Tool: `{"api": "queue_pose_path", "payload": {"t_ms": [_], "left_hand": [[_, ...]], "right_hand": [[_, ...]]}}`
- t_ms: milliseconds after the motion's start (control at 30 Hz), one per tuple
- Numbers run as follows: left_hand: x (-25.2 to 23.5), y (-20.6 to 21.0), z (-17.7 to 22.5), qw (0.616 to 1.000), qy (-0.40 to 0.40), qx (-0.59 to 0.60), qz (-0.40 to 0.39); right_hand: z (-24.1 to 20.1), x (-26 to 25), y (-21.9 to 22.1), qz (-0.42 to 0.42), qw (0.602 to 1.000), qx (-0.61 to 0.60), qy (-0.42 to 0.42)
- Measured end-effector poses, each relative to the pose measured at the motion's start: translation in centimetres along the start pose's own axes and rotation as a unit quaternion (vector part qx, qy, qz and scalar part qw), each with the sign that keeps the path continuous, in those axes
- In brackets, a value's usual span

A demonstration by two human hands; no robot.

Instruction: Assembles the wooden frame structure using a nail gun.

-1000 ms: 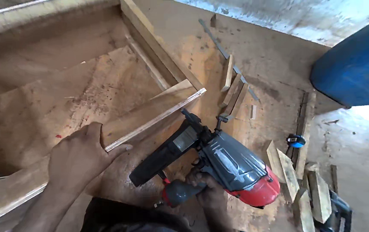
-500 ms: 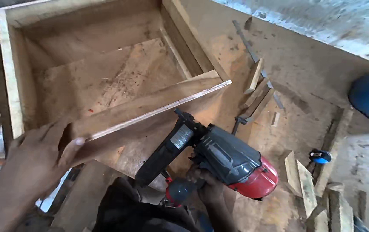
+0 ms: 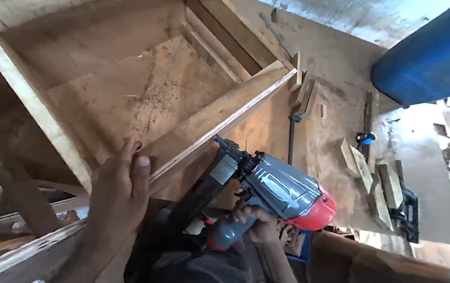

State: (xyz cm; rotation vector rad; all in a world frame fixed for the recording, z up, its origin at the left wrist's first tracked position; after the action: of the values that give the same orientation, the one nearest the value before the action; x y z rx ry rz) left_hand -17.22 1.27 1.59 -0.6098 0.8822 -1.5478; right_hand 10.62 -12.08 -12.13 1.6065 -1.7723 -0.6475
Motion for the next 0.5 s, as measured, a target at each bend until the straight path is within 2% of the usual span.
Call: {"api": "queue_pose_path", "payload": {"t_ms": [167, 367, 500], "left_hand": [[-0.4, 0.1, -0.7, 0.998, -0.005, 0.055, -0.014], [-0.8, -0.1, -0.8, 0.997, -0.03, 0.075, -0.018], [-0.7, 0.0, -1.4, 0.981, -0.072, 0.181, -0.024]], "right_hand": [[1.8, 0.4, 1.1, 0.057, 0.998, -0.015, 0.003], [1.8, -0.2, 1.2, 0.083, 0.996, -0.011, 0.006], [2.3, 1.7, 1.3, 0.066, 0.997, -0.018, 0.031]]}}
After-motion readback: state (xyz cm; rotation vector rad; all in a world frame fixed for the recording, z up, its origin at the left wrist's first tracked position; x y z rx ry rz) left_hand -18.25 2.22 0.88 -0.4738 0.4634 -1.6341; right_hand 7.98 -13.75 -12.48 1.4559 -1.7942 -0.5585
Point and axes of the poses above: each hand's wrist, its own x-axis away from the middle knuckle, its own y-axis out of the palm, z = x × y, the point moved 10 cm from there along -x, towards the middle knuckle, and after that the axes turned 1 degree about -x, right-handed, at the moved point
